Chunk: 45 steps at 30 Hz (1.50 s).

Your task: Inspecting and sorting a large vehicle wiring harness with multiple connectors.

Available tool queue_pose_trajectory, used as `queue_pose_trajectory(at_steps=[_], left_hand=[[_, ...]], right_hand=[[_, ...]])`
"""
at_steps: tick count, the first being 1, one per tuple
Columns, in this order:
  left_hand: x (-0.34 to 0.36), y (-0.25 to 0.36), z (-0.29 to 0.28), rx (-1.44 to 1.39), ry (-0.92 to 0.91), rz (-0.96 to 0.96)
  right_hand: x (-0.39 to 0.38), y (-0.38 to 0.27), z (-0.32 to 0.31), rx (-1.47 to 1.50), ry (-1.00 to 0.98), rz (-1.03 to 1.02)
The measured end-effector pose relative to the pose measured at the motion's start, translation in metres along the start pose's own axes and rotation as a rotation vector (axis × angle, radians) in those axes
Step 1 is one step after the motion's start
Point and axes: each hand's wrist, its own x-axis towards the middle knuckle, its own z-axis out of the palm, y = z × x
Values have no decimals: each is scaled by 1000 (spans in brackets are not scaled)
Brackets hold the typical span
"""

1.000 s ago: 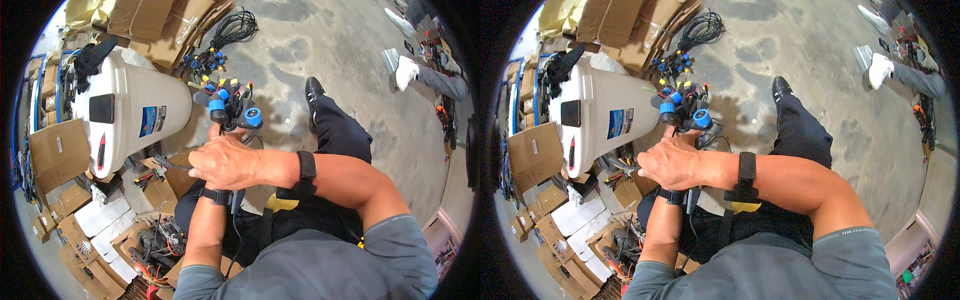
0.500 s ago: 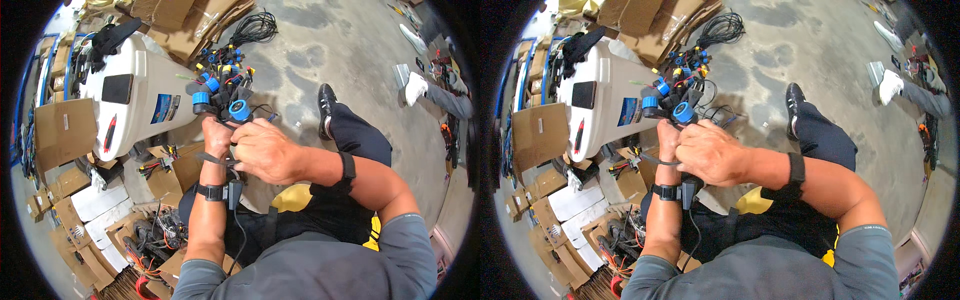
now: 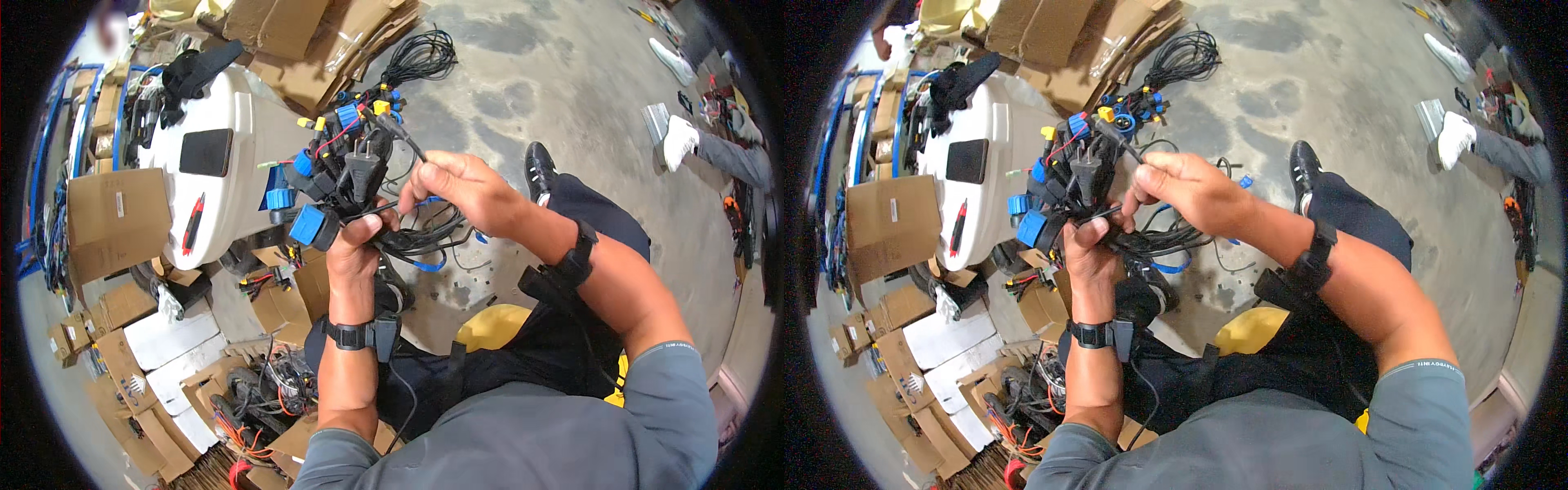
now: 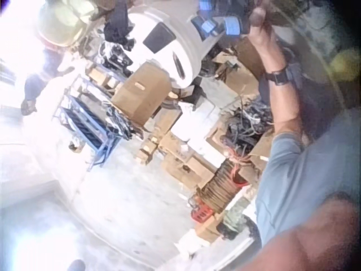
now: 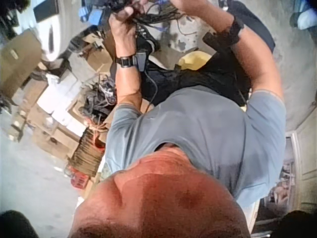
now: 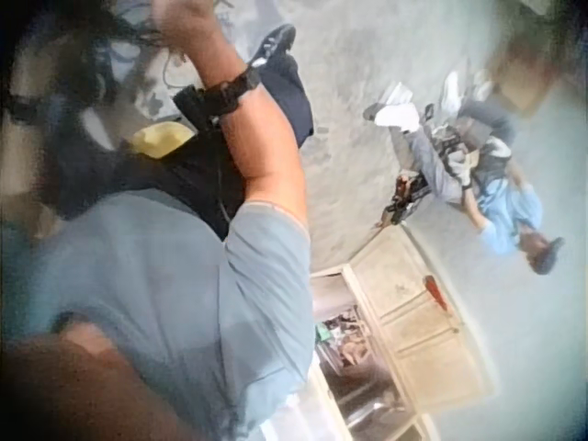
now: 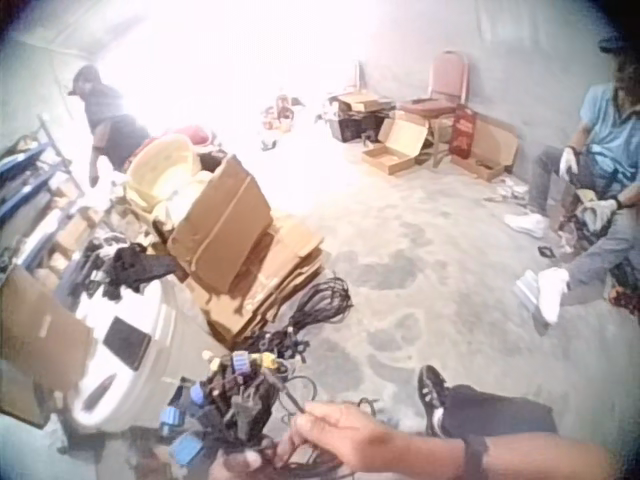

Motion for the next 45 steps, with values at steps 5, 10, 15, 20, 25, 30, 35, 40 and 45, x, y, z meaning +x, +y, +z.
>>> queue_pose_trajectory(at_steps=[5,10,15,20,25,30,35,40,45], left_hand=[[-4,-1,8,40,-16,-9],[-8,-2,8,34,39,-42],[-6,3,16,81,-86,11],[-17,1,29,130,-133,-114],[-26,-4,31,47,-162,-203],[-18,7,39,400,-175,140],[-10,-6,10,398,-209,205],[2,-28,-37,761,40,73],[2,-11,-24,978,112,41]], right_hand=[[7,20,-6,497,31,111],[13,32,-7,538,148,300],[23,33,1,406,176,426],[17,60,-1,-13,50,74],[8,67,3,-413,-3,-258],[16,68,-3,-608,-106,-331],[30,66,-6,-711,-203,-341],[11,58,9,-1101,-609,309],[-7,26,42,-654,-984,285]])
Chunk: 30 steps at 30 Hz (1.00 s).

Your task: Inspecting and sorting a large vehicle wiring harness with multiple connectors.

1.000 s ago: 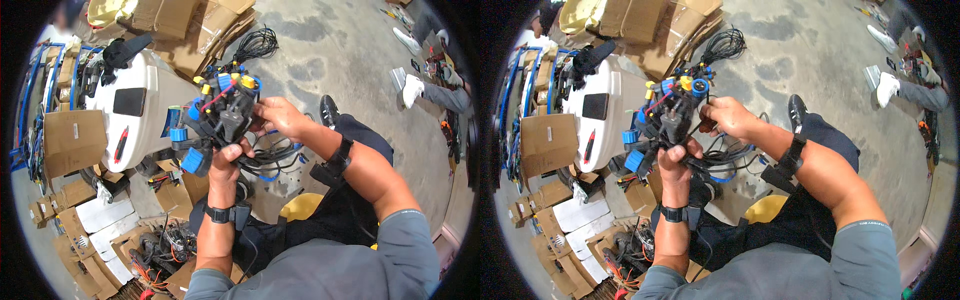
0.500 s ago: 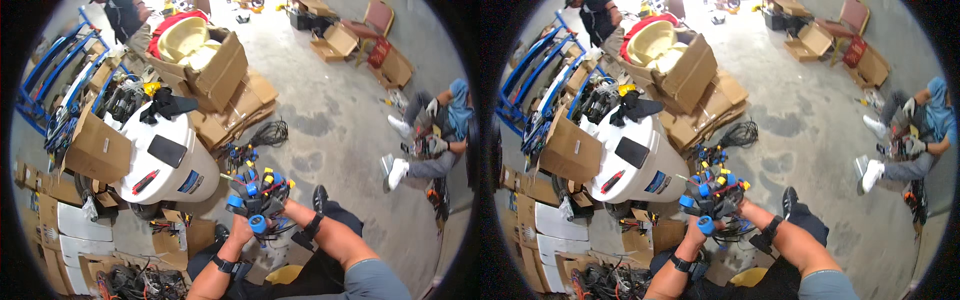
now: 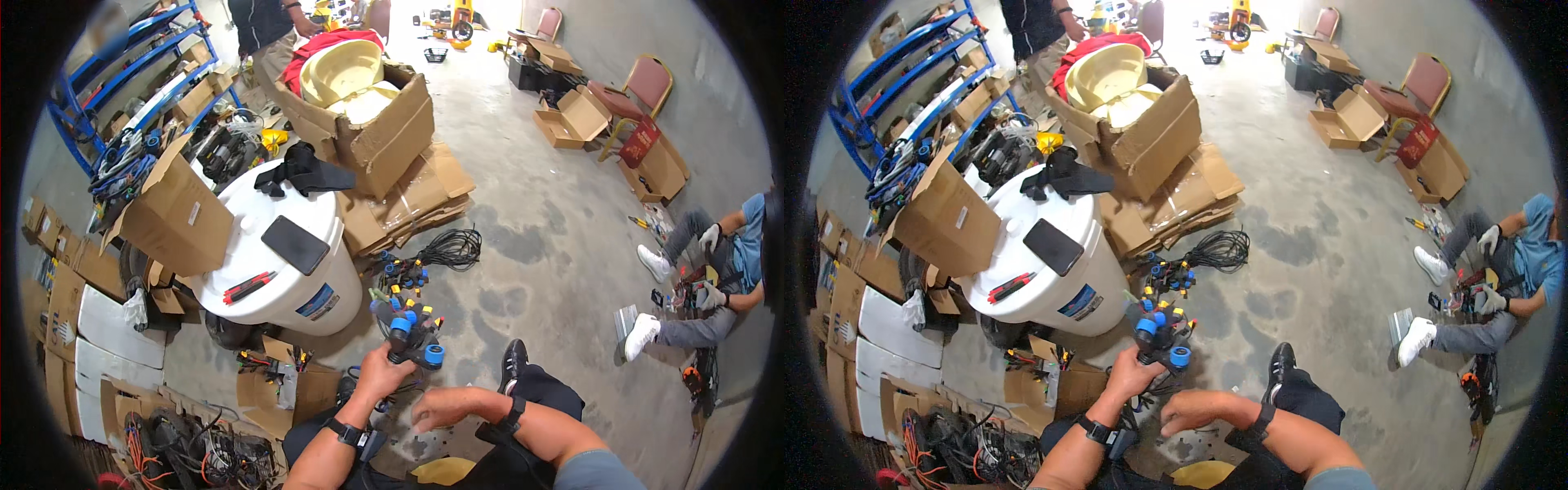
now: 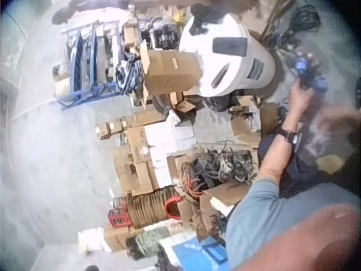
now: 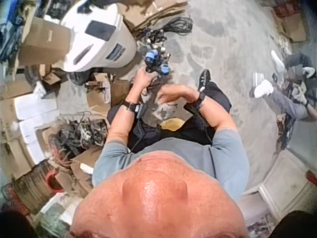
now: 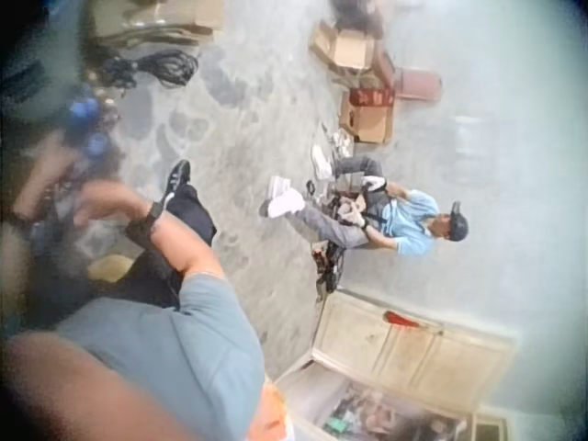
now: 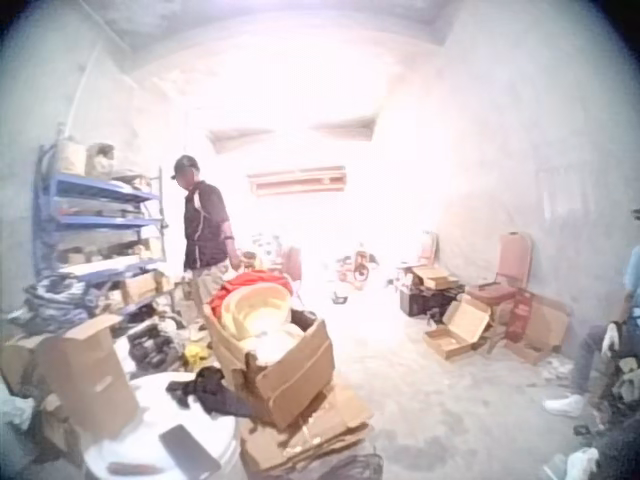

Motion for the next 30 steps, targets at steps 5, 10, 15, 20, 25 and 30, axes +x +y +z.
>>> queue_pose_trajectory(at_steps=[5,10,15,20,25,30], left_hand=[[-6,5,10,482,-109,61],[-14,-1,37,631,-294,-22],[-12,-3,51,760,-408,-79],[-22,-6,59,750,-346,162],[-30,-9,69,758,-336,250],[-31,-17,75,815,-361,285]], right_hand=[[-18,-24,-33,602,316,-285],[-13,0,-58,559,616,141],[-2,26,-31,-201,893,-101],[-5,33,-33,-593,709,212],[2,35,-35,-440,573,465],[-1,34,-29,-470,544,432]])
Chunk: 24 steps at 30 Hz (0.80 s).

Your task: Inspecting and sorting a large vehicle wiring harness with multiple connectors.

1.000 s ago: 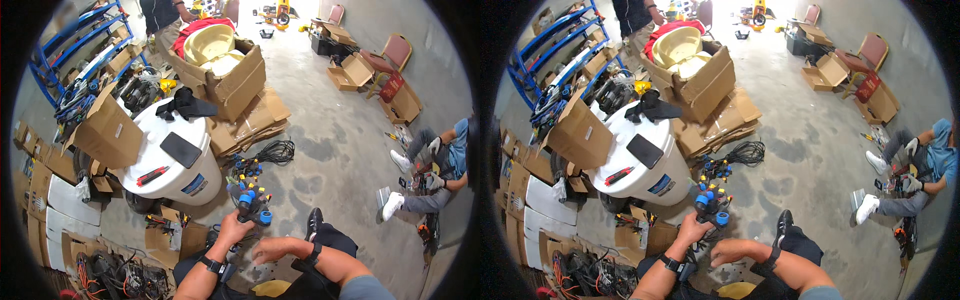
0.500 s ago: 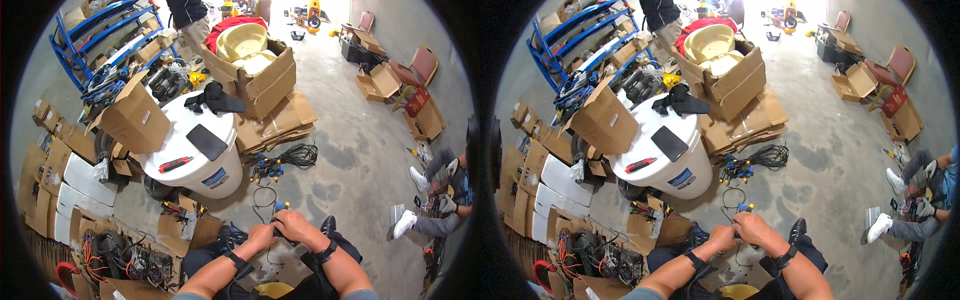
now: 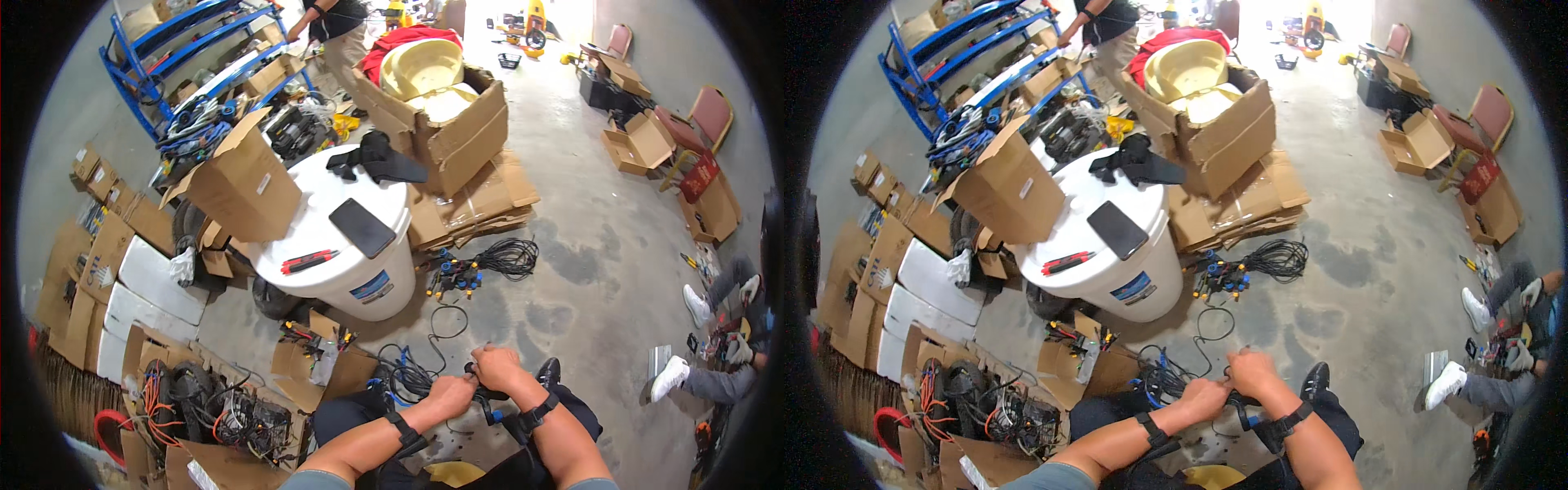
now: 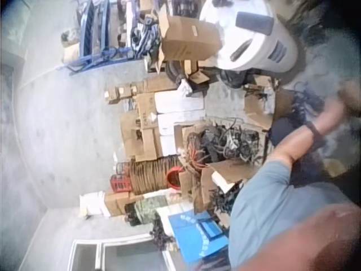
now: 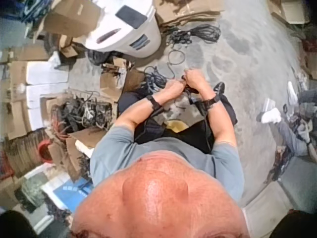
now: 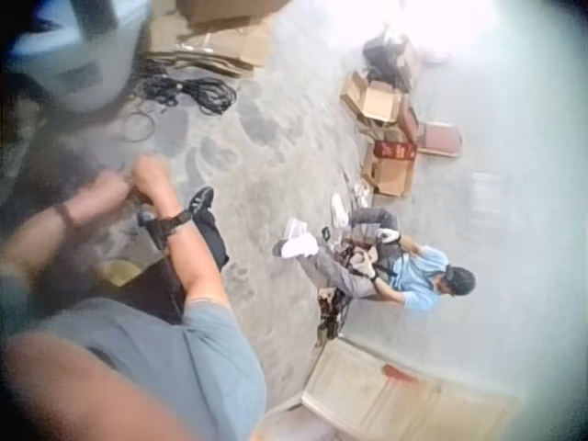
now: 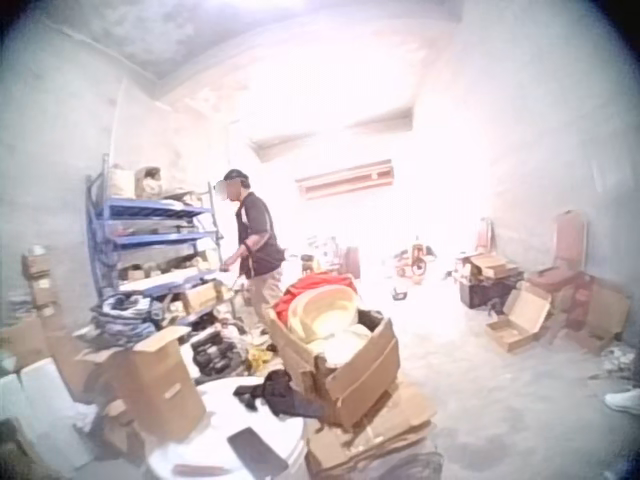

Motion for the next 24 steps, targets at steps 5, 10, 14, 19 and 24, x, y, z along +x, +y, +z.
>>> queue_pose_trajectory(at_steps=[5,10,14,19,24], left_hand=[[2,-5,10,-31,84,34],[2,-8,12,19,5,38],[2,-8,10,4,-40,38],[-4,-7,-1,-54,37,15],[-6,-5,-15,-102,147,72]], right_hand=[[-1,1,4,-72,92,-36],[7,1,9,-198,-124,-21],[8,5,13,-167,-46,-68],[3,1,5,-112,126,-65],[3,8,7,-58,272,-84]])
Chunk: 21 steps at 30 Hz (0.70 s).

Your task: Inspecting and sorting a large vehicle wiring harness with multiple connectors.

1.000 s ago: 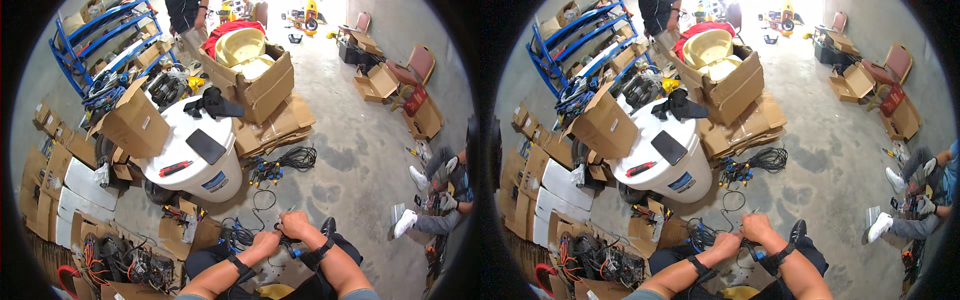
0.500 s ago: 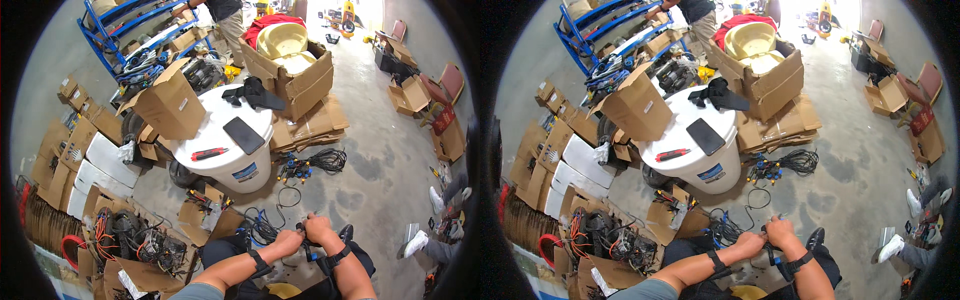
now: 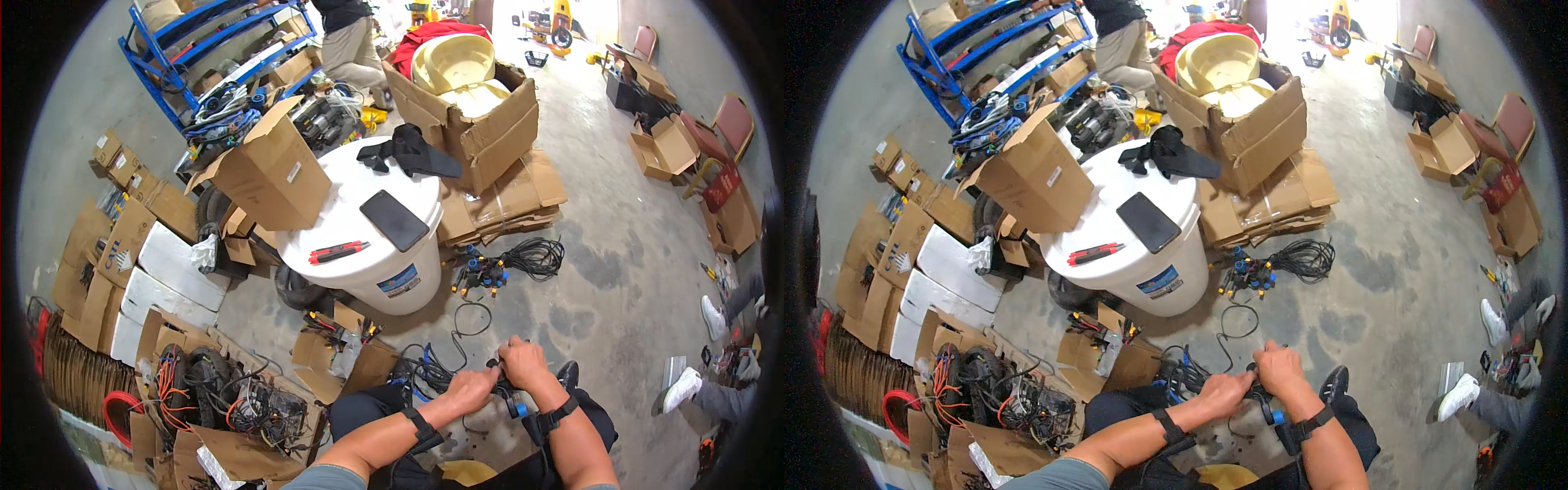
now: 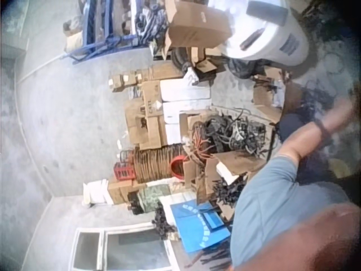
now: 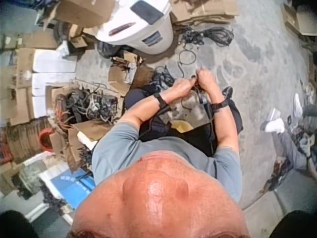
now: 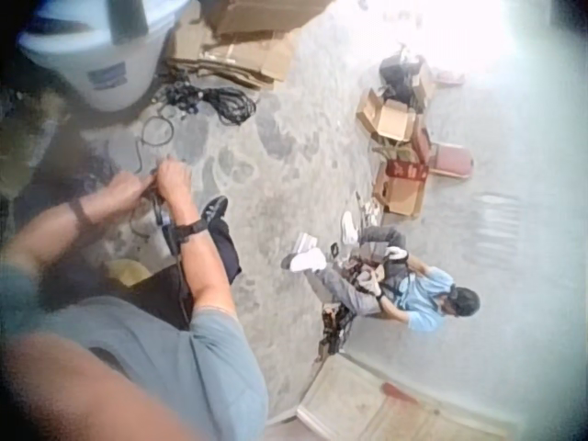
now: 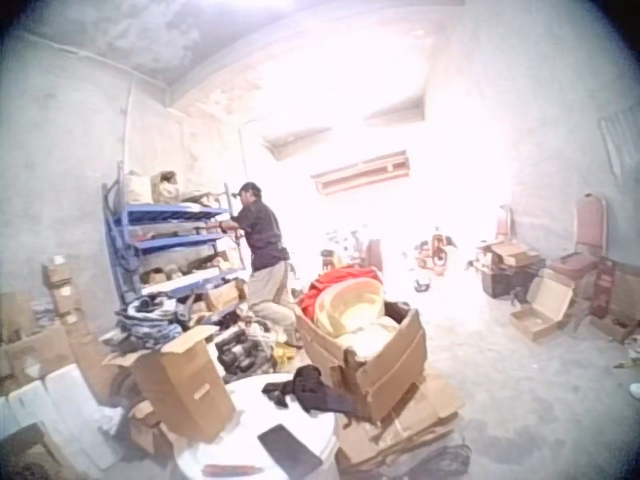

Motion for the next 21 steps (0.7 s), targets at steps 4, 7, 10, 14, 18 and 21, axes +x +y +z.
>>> queue_pose_trajectory(at_steps=[4,7,10,14,18,21], left_hand=[[4,1,-6,-79,-33,-116],[6,-2,-3,-74,-62,-166],[10,-3,-9,-112,-88,-288],[14,-7,-11,-163,-52,-317],[16,-7,-14,-124,-111,-285],[13,-10,-8,-71,-122,-283]], right_hand=[[-1,0,-5,-4,40,-15],[-2,-5,-7,-13,76,-29],[-1,-8,-9,-51,126,-55],[2,-12,-19,-81,174,-87],[0,-12,-17,-110,176,-99],[-6,-15,-20,-127,79,-71]])
